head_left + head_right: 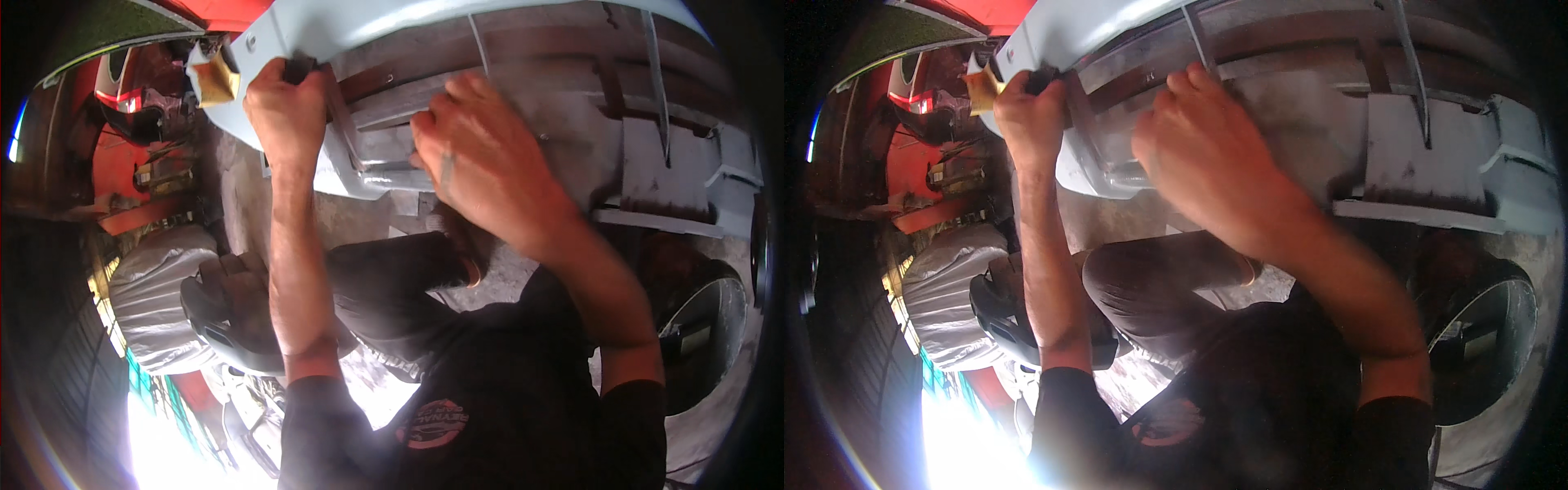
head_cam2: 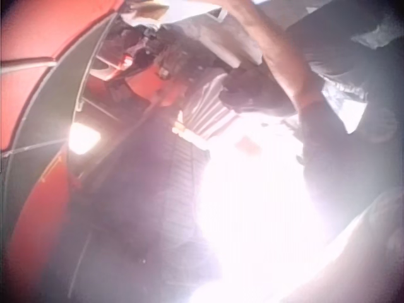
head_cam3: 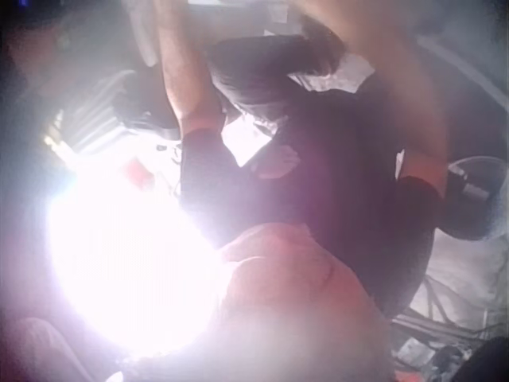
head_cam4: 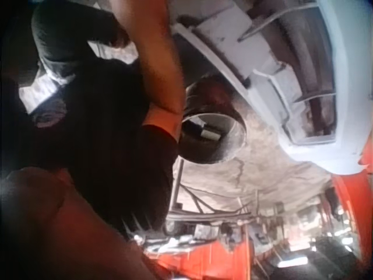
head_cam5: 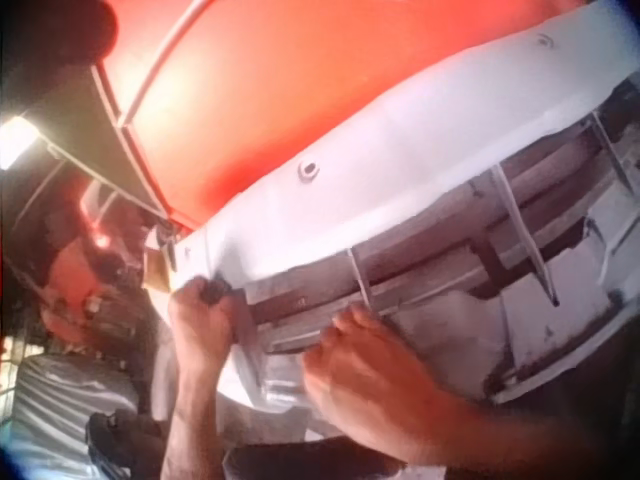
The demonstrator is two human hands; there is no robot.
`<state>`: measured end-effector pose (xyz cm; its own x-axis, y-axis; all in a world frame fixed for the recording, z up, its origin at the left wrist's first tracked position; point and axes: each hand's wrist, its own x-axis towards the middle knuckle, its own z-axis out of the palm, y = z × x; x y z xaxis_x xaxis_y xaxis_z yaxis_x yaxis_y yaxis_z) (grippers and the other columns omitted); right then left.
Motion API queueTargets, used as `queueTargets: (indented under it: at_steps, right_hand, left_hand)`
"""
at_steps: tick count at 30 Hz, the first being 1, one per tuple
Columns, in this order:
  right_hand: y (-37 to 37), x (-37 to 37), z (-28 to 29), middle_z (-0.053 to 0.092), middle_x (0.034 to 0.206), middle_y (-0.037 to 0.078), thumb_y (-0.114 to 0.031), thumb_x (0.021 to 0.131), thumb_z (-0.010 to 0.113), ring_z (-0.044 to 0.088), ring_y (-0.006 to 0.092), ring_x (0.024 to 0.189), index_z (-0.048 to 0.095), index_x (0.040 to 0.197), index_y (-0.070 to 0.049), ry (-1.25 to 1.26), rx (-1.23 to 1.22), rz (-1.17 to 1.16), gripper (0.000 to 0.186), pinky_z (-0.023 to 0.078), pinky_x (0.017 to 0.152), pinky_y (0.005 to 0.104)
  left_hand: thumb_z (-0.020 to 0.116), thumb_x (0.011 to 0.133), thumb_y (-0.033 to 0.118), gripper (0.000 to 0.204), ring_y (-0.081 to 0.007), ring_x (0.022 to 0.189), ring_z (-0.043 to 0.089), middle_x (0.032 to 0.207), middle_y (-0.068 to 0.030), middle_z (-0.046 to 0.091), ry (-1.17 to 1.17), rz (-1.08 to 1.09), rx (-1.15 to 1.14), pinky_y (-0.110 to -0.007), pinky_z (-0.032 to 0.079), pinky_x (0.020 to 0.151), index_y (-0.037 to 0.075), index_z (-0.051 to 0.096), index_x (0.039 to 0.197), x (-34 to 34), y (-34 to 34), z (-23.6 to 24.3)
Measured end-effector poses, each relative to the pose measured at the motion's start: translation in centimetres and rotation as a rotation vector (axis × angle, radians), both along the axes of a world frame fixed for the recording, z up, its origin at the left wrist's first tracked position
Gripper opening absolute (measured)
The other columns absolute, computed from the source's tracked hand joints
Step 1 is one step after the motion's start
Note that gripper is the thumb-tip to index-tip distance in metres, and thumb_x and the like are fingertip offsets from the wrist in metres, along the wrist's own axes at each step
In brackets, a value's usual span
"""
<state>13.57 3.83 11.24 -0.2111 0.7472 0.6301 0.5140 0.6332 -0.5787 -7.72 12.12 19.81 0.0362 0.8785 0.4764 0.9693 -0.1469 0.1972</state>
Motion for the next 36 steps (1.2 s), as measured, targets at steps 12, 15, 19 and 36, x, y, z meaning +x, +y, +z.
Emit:
queueTargets:
  at_steps: [12,15,19,36]
  right_hand:
    - [0.6,-0.6,0.2,0.066,0.083,0.012,-0.011,0.074,0.073,0.066,0.0307,0.097,0.069,0.08,-0.005,-0.116,-0.037,0.005,0.009,0.049,0.098,0.0426]
    - [0.7,-1.5,-1.3,0.067,0.079,0.012,-0.01,0.075,0.068,0.067,0.0301,0.094,0.069,0.074,-0.007,-0.005,0.11,-0.069,0.004,0.05,0.094,0.0416]
    - [0.8,-1.1,-0.4,0.062,0.081,0.009,-0.014,0.074,0.083,0.059,0.0291,0.094,0.066,0.083,-0.004,-0.079,0.016,-0.047,0.021,0.047,0.094,0.0392]
    - [0.5,-1.3,-0.5,0.07,0.084,0.012,-0.009,0.079,0.068,0.066,0.031,0.095,0.072,0.083,-0.008,-0.116,0.046,0.009,0.006,0.048,0.1,0.0449]
  left_hand:
    - [0.073,0.081,0.009,0.015,-0.0224,0.057,0.067,0.065,-0.0153,0.067,-0.2,0.139,-0.051,-0.038,0.053,0.058,-0.003,0.065,0.084,0.9,-11.4,-5.0]
    - [0.073,0.081,0.009,0.015,-0.0264,0.057,0.068,0.066,-0.0165,0.068,-0.125,0.09,-0.025,-0.039,0.053,0.058,-0.003,0.065,0.082,0.9,-10.5,-4.4]
    - [0.072,0.081,0.01,0.016,-0.0311,0.06,0.071,0.068,-0.0187,0.069,0.01,0.143,-0.02,-0.041,0.054,0.06,-0.005,0.065,0.08,1.2,-6.7,-2.3]
    - [0.075,0.092,0.011,0.011,-0.0081,0.068,0.057,0.077,-0.001,0.068,-0.581,0.12,0.169,-0.026,0.047,0.062,0.001,0.072,0.096,-5.3,-9.4,-0.7]
